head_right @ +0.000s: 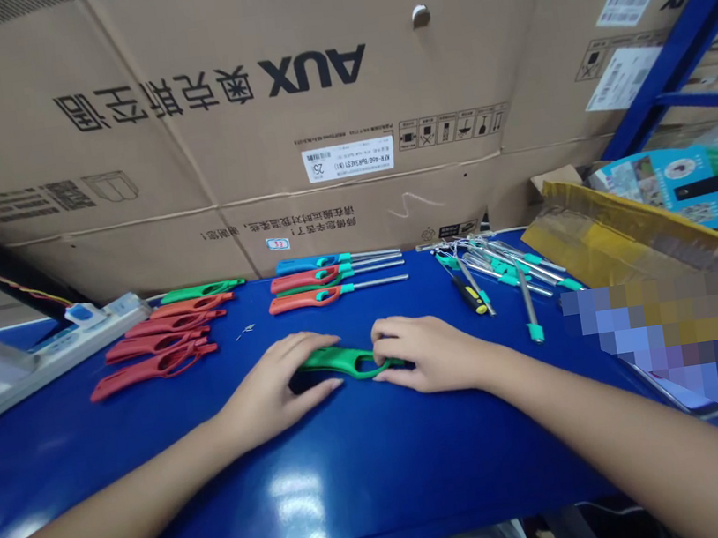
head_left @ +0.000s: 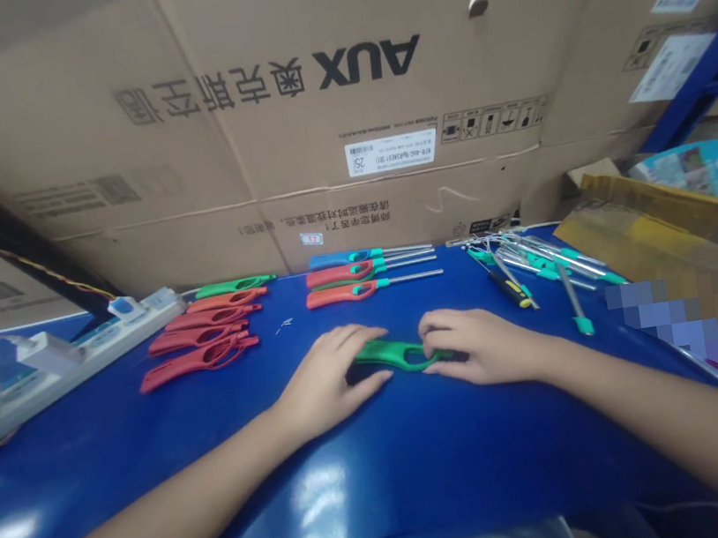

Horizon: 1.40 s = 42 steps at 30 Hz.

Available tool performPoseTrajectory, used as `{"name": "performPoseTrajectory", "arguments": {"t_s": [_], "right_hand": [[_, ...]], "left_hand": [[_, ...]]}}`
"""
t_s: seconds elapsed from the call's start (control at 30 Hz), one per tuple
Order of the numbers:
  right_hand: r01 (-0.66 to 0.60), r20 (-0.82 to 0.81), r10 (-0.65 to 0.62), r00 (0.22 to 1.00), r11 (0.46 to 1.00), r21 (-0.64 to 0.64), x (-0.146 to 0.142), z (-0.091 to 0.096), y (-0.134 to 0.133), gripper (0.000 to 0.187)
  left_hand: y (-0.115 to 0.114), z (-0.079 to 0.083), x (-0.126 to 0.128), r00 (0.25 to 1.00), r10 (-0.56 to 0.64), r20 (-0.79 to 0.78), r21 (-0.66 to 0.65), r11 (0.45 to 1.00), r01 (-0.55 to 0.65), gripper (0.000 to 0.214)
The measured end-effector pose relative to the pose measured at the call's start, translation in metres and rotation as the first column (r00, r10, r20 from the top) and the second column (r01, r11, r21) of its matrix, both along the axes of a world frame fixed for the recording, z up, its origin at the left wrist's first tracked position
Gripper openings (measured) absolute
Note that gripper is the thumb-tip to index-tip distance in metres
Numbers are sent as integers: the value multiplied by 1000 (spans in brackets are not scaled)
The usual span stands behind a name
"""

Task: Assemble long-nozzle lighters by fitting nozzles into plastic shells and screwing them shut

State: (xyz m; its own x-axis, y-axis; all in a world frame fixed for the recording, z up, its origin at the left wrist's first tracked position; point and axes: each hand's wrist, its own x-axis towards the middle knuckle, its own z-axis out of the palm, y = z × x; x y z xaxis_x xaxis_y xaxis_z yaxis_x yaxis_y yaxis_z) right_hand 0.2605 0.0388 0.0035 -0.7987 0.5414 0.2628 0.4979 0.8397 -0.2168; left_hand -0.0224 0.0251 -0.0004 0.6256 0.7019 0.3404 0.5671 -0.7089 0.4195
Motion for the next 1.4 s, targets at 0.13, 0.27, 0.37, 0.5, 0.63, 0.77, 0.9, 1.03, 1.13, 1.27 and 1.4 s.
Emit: {"name": "performPoseTrajectory", "arguments": {"t_s": [0.13, 0.27, 0.37, 0.5, 0.63, 0.77, 0.9, 1.03, 1.13, 1.27, 1.4], "right_hand": [[74, -28, -74, 997, 997, -16, 16, 3, 9, 15], [69, -55, -68, 996, 998, 8, 23, 2, 15, 18], [64, -106, -58, 993, 996, 54, 21, 1, 17, 17], [121, -274, -69, 959, 976, 179, 17, 2, 17, 16], [288, -412, -205, 888, 946, 151, 15, 5, 15, 20], [457, -406, -391, 826, 886, 78, 17, 6, 16, 27], [465, -430, -445, 786, 883, -64, 17, 7, 19, 29], [230, -383, -321, 866, 936, -265, 14, 13, 13, 30], [24, -271, -113, 956, 950, -311, 9, 18, 2, 28], [-1, -41, -7, 999, 982, -187, 8, 21, -5, 27], [37, 49, -32, 998, 993, -114, 13, 22, -2, 34]], "left_hand": [[14, -7, -9, 988, 68, 138, -36, 997, -64, 35], [22, -13, -13, 975, 80, 209, -79, 995, -65, 35], [22, -13, -12, 972, 88, 218, -84, 994, -71, 39], [21, -12, -12, 975, 93, 200, -85, 993, -77, 41], [20, -13, -12, 976, 81, 202, -76, 995, -67, 45], [19, -12, -11, 984, 53, 169, -45, 998, -47, 43], [19, -10, -11, 992, 34, 123, -21, 999, -32, 41], [19, -9, -12, 997, -12, 81, -8, 1000, 13, 34], [19, -9, -12, 998, -18, 64, -16, 1000, 19, 35], [17, -7, -11, 998, -1, 60, -25, 1000, 2, 34], [13, -3, -9, 997, -24, 69, -5, 1000, 24, 34]]}}
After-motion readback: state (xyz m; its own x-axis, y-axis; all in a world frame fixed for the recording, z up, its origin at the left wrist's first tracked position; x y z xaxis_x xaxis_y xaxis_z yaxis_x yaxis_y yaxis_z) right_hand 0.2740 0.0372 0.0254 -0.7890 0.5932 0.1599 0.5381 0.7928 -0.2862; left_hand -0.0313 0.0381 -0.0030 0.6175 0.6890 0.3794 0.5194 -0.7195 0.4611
